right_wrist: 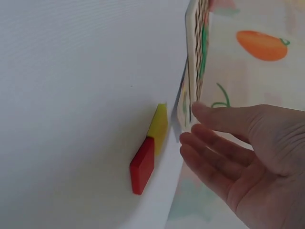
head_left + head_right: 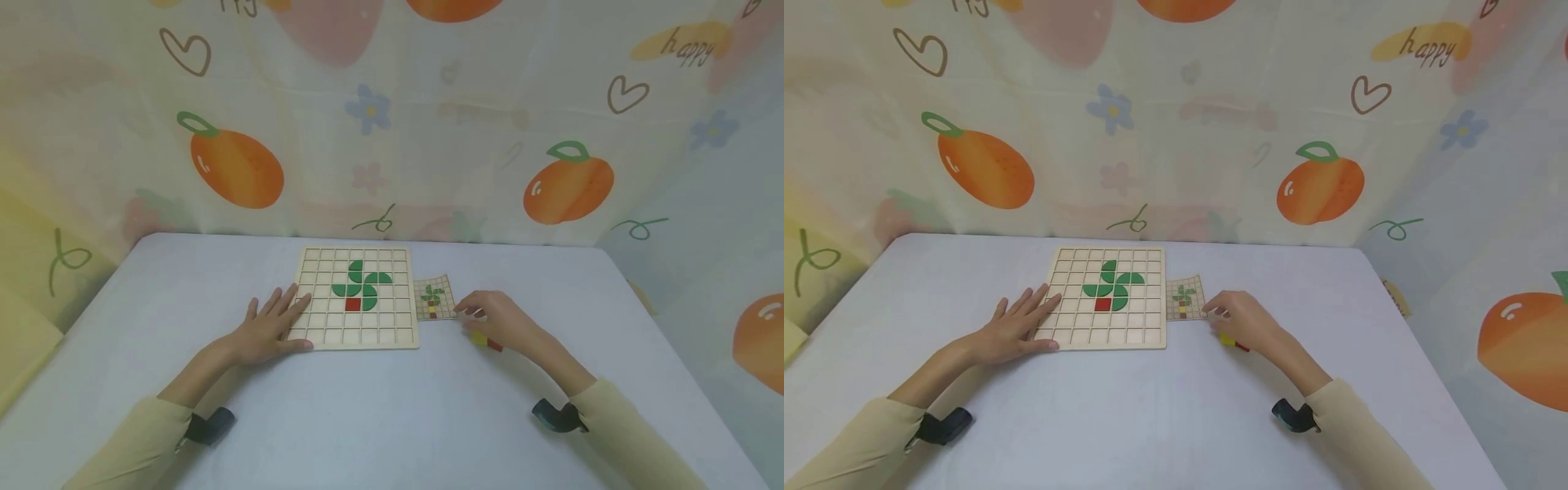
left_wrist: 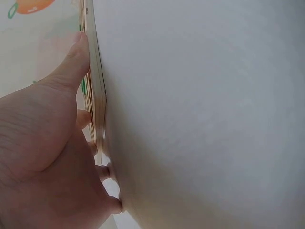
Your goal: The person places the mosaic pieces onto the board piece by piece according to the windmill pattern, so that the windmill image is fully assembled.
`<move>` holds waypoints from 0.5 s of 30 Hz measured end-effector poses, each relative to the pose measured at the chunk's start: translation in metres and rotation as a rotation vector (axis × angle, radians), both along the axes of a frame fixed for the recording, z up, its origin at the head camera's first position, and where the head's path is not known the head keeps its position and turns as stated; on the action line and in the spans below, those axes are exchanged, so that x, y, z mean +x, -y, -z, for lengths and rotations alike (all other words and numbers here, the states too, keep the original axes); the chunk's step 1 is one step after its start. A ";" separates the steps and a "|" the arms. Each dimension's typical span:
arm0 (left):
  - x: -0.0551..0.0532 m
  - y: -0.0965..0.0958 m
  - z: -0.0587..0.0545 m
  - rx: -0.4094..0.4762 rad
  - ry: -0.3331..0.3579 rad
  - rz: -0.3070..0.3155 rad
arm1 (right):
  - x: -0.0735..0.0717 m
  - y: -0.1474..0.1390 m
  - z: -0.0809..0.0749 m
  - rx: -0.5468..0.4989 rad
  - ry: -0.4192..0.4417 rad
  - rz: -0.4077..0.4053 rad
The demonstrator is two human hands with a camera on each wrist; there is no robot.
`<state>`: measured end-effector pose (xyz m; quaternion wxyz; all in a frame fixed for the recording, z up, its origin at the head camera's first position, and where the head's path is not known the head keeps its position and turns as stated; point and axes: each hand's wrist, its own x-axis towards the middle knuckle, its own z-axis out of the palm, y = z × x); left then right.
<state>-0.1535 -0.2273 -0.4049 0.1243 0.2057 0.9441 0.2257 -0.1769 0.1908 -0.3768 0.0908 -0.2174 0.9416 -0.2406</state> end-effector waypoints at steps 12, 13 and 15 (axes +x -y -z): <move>0.001 0.001 0.000 0.001 0.002 -0.017 | 0.017 -0.013 0.006 0.088 0.010 0.010; 0.001 0.001 0.001 0.002 0.002 -0.017 | 0.018 -0.013 0.007 0.093 0.007 0.013; 0.000 0.001 0.001 0.006 0.001 -0.013 | 0.020 -0.014 0.009 0.098 -0.009 0.008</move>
